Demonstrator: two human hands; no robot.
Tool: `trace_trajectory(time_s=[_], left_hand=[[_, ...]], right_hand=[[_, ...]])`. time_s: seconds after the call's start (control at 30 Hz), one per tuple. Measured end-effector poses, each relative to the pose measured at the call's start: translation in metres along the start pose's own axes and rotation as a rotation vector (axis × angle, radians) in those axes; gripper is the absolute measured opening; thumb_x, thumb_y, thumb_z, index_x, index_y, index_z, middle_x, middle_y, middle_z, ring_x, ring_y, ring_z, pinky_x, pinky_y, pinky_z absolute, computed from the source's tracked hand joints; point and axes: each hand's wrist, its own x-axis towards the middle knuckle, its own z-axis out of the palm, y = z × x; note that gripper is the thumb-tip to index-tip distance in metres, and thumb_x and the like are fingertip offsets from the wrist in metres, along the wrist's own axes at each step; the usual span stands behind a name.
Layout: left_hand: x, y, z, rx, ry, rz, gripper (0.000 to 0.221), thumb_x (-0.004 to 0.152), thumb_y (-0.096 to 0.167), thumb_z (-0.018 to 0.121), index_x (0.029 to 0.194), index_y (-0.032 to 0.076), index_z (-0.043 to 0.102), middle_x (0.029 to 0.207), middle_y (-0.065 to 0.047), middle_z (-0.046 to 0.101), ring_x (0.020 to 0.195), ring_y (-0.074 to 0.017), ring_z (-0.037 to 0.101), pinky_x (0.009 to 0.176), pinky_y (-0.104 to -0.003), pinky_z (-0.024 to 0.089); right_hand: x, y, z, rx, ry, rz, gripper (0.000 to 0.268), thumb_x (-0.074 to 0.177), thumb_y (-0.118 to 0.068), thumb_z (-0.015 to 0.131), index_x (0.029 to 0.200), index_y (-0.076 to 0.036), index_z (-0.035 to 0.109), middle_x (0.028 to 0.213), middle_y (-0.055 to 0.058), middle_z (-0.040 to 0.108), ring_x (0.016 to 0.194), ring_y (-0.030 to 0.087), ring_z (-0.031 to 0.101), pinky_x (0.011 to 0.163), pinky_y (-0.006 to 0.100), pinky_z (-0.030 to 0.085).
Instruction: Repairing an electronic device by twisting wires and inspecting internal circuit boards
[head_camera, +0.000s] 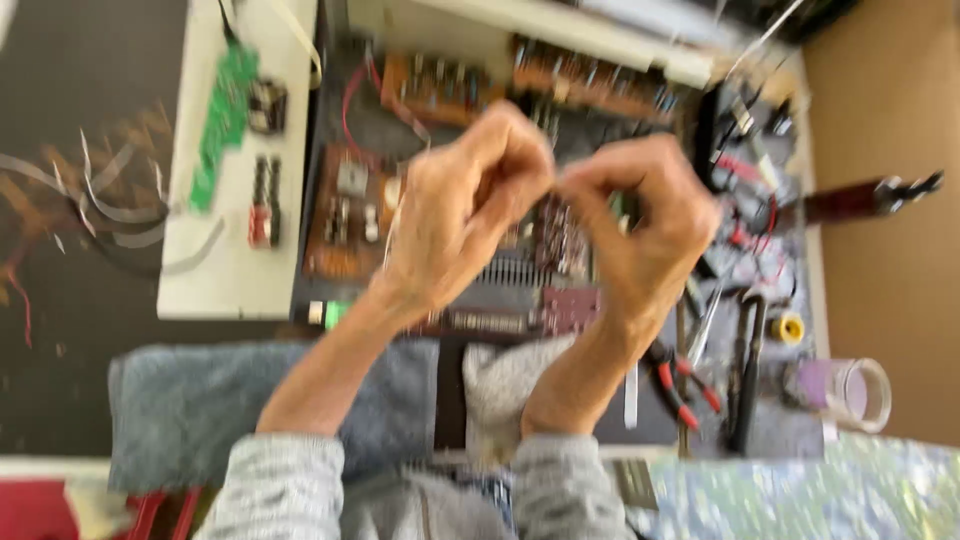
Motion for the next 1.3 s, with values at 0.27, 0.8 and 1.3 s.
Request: trace_trajectory(time_s=[0.27, 0.8, 1.3], left_hand=[[0.001, -0.003, 0.001, 0.133, 0.082, 0.020, 0.010, 0.101, 0.012, 0.069, 0.095, 0.005, 0.066, 0.081, -0.003, 0.064, 0.064, -0.0092, 0.053, 0.058, -0.023, 0.047], [0.003, 0.009, -0.002, 0.060, 0.130, -0.062, 0.012, 0.097, -0.002, 0.066, 0.092, 0.009, 0.064, 0.076, 0.002, 0.058, 0.058, -0.0066, 0.045, 0.056, -0.021, 0.038], [0.002, -0.003, 0.005, 0.110, 0.168, -0.041, 0.011, 0.093, 0.006, 0.074, 0.087, 0.013, 0.068, 0.062, 0.001, 0.056, 0.051, -0.0078, 0.046, 0.050, -0.022, 0.040]], right_hand=[[-0.002, 0.006, 0.006, 0.017, 0.012, 0.052, 0.008, 0.101, -0.007, 0.075, 0.101, -0.002, 0.069, 0.095, 0.009, 0.072, 0.085, 0.019, 0.068, 0.078, 0.029, 0.057], [0.002, -0.005, 0.009, 0.074, 0.056, 0.048, 0.014, 0.097, -0.004, 0.080, 0.105, -0.002, 0.069, 0.104, 0.014, 0.067, 0.085, 0.021, 0.065, 0.079, 0.030, 0.054], [0.005, 0.006, 0.015, -0.068, 0.118, -0.100, 0.008, 0.102, -0.009, 0.071, 0.095, -0.005, 0.069, 0.089, 0.008, 0.072, 0.085, 0.024, 0.068, 0.078, 0.036, 0.054]])
